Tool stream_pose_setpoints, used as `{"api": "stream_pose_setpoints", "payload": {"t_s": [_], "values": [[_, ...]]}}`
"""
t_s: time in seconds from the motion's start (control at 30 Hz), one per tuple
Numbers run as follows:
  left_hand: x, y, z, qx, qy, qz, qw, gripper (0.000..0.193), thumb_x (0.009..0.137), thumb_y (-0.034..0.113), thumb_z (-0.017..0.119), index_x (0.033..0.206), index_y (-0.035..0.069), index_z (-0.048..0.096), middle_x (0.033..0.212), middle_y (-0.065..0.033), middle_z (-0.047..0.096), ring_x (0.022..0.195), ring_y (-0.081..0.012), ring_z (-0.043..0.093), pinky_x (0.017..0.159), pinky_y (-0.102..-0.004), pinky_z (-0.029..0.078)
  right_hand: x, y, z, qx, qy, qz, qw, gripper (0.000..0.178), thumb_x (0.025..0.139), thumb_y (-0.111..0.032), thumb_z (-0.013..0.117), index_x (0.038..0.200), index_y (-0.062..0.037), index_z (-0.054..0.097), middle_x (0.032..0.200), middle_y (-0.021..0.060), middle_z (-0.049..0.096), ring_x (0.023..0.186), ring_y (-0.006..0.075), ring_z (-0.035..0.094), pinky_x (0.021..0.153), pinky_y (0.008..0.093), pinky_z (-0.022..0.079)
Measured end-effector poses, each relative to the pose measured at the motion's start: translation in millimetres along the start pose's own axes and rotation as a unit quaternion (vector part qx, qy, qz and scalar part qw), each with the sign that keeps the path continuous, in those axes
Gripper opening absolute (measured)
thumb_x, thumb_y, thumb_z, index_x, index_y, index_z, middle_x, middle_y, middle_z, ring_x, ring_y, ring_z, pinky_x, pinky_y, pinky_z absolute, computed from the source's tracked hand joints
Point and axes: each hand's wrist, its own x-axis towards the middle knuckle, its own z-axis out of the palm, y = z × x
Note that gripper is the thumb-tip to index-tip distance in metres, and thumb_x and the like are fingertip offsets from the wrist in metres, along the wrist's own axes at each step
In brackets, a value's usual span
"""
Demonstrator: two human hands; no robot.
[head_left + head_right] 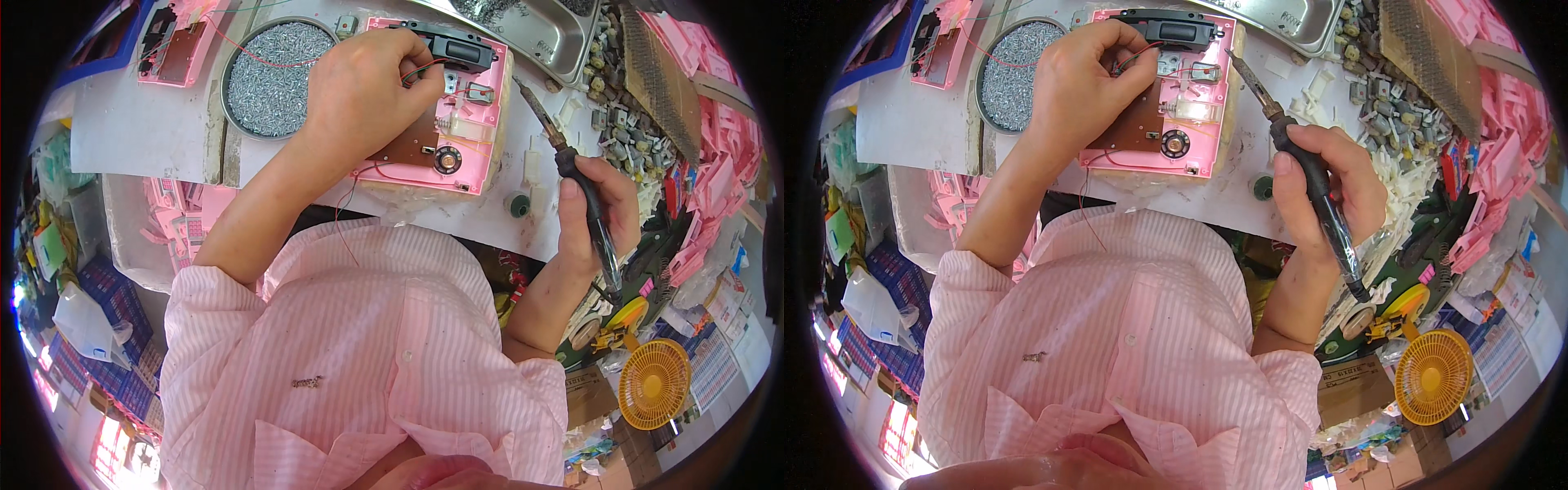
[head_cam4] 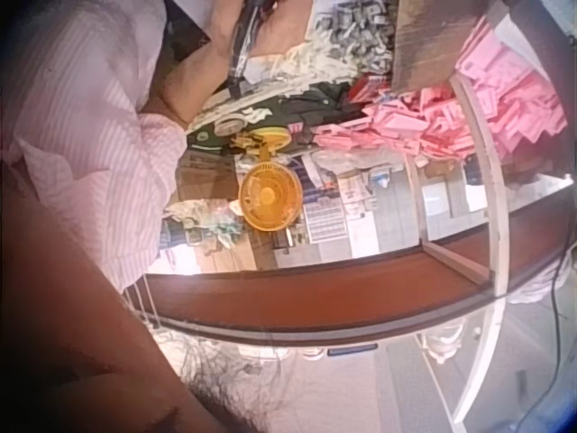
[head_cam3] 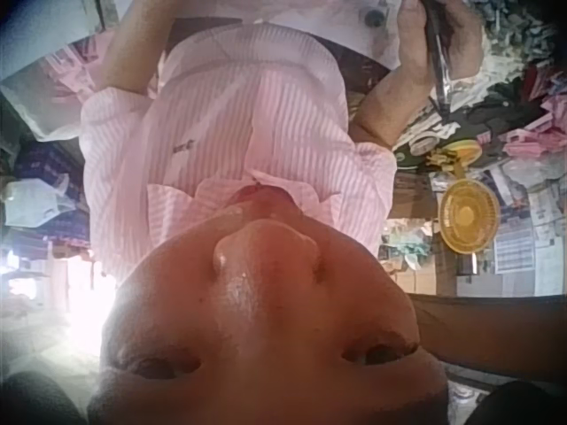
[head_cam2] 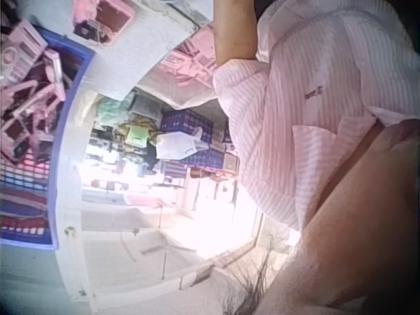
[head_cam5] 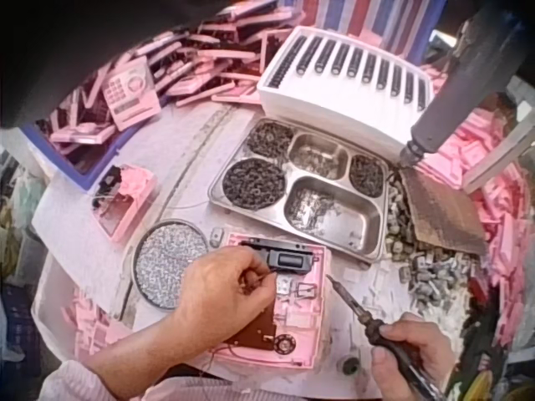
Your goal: Assembling the internal components of a pink electronic toy, including soldering wires and securing housing with an electric screwdriver.
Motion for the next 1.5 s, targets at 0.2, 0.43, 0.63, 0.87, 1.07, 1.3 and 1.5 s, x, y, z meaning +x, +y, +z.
{"api": "stream_pose_setpoints", "payload": {"t_s": [0.2, 0.43, 0.63, 0.87, 1.07, 1.3, 1.5], "values": [[0, 0, -1, -0.004, -0.011, -0.004, 1.0, 0.014, 0.079, 0.017, 0.075, 0.085, 0.005, 0.071, 0.073, -0.0055, 0.068, 0.061, -0.0184, 0.063, 0.058, -0.0309, 0.05, 2, 0, 1, 0.001, -0.004, 0.001, 1.0, 0.027, 0.08, 0.0, 0.076, 0.105, 0.0036, 0.067, 0.089, 0.0134, 0.069, 0.072, 0.0132, 0.062, 0.063, 0.0221, 0.046], [-18, 21, -17, -0.073, -0.048, 0.133, 0.987, 0.019, 0.081, 0.014, 0.075, 0.097, 0.007, 0.067, 0.088, -0.0061, 0.066, 0.07, -0.0198, 0.063, 0.061, -0.0315, 0.052, -6, -6, -11, -0.019, 0.025, 0.034, 0.999, 0.028, 0.08, -0.001, 0.077, 0.106, 0.0035, 0.067, 0.09, 0.0133, 0.07, 0.074, 0.0124, 0.063, 0.065, 0.0221, 0.046], [-21, 27, 7, -0.001, -0.169, 0.21, 0.963, 0.011, 0.083, 0.006, 0.071, 0.092, 0.005, 0.065, 0.086, -0.0055, 0.061, 0.071, -0.0223, 0.063, 0.064, -0.0308, 0.053, -11, -5, -23, -0.084, -0.002, 0.016, 0.996, 0.031, 0.081, -0.004, 0.078, 0.109, 0.0029, 0.068, 0.1, 0.0134, 0.07, 0.082, 0.0136, 0.066, 0.075, 0.0232, 0.05], [-13, 23, -10, -0.292, -0.293, -0.096, 0.905, 0.008, 0.092, 0.006, 0.069, 0.096, 0.0, 0.066, 0.08, 0.0004, 0.064, 0.07, -0.0054, 0.062, 0.062, -0.0226, 0.05, -26, -10, 6, 0.069, 0.067, 0.092, 0.991, 0.047, 0.08, -0.005, 0.082, 0.122, 0.0015, 0.063, 0.094, 0.0086, 0.068, 0.082, 0.0117, 0.064, 0.073, 0.0238, 0.051], [-14, 14, -10, -0.207, -0.259, 0.081, 0.94, 0.008, 0.091, 0.004, 0.067, 0.097, 0.0, 0.064, 0.083, -0.0055, 0.062, 0.075, -0.0163, 0.062, 0.066, -0.028, 0.049, -28, -9, 3, 0.066, 0.048, 0.061, 0.995, 0.027, 0.08, 0.002, 0.076, 0.105, 0.0039, 0.066, 0.081, 0.0063, 0.065, 0.065, 0.0081, 0.054, 0.059, 0.0204, 0.038], [-19, 16, -6, -0.109, -0.24, 0.151, 0.953, 0.008, 0.089, 0.006, 0.067, 0.093, 0.002, 0.062, 0.094, -0.0093, 0.057, 0.08, -0.0289, 0.06, 0.071, -0.037, 0.05, -36, -6, -5, 0.034, -0.052, 0.08, 0.995, 0.018, 0.078, -0.002, 0.076, 0.093, 0.0034, 0.069, 0.071, 0.0054, 0.062, 0.056, 0.0086, 0.048, 0.051, 0.0229, 0.032], [-18, 20, -6, -0.056, -0.24, 0.152, 0.957, 0.007, 0.088, 0.008, 0.066, 0.09, 0.002, 0.062, 0.091, -0.009, 0.057, 0.078, -0.0297, 0.061, 0.068, -0.0388, 0.05, -34, -6, 3, 0.018, -0.075, 0.084, 0.994, 0.02, 0.075, -0.001, 0.077, 0.093, 0.0016, 0.069, 0.07, 0.0059, 0.063, 0.054, 0.0104, 0.049, 0.05, 0.0241, 0.034]]}}
